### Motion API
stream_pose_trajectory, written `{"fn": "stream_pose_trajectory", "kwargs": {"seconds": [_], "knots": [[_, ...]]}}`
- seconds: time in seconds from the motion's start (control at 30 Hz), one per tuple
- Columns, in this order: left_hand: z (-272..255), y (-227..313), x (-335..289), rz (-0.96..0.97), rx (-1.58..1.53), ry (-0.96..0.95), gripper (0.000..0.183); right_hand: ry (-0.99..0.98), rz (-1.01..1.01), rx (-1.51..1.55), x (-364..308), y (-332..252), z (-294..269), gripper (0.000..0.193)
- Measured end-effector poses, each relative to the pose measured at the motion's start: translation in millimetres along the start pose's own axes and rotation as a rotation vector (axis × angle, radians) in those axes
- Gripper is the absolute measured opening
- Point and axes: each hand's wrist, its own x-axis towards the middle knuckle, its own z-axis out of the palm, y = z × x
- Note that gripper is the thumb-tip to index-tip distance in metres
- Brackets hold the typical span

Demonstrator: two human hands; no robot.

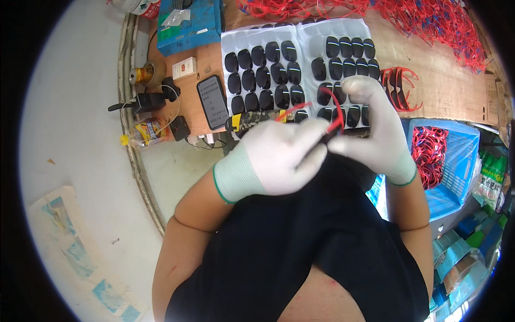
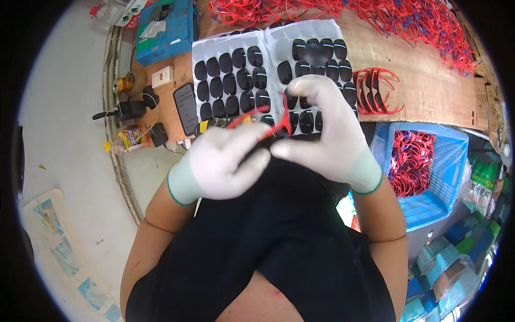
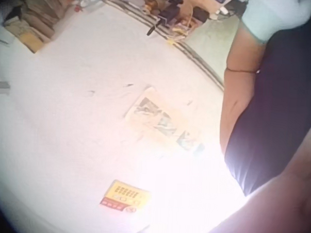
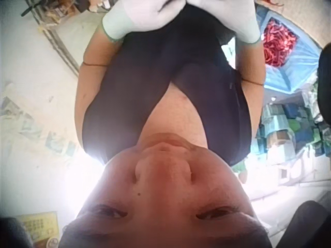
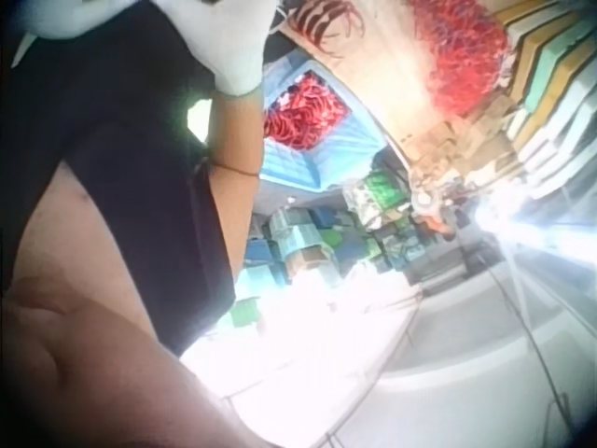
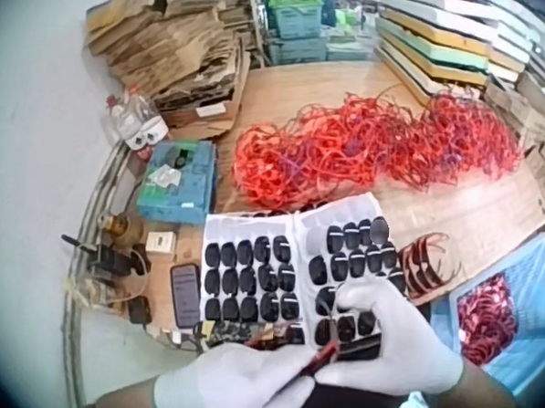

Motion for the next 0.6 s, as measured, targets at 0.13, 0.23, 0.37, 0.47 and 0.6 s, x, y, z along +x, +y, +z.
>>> {"fn": "stream_pose_trajectory", "kwargs": {"seconds": [0.13, 0.23, 0.37, 0.47, 0.6], "knots": [[-6, -15, 6, 0.051, -0.183, -0.101, 0.033, -0.356, -0.127, 0.148, -8, 9, -13, 0.024], [-28, -81, 30, -0.728, -0.194, 0.456, 0.043, -0.26, -0.045, 0.092, -19, 8, -9, 0.01], [-39, -215, -2, -0.897, 0.267, 0.42, 0.063, -0.1, 0.24, 0.206, -32, -6, 8, 0.028], [-35, -245, -14, -0.925, 0.176, 0.371, 0.069, -0.126, 0.166, 0.14, -34, -4, 9, 0.063], [-45, -257, -22, -0.993, -0.159, 0.444, 0.052, -0.062, 0.23, 0.542, -36, -1, 18, 0.075]]}}
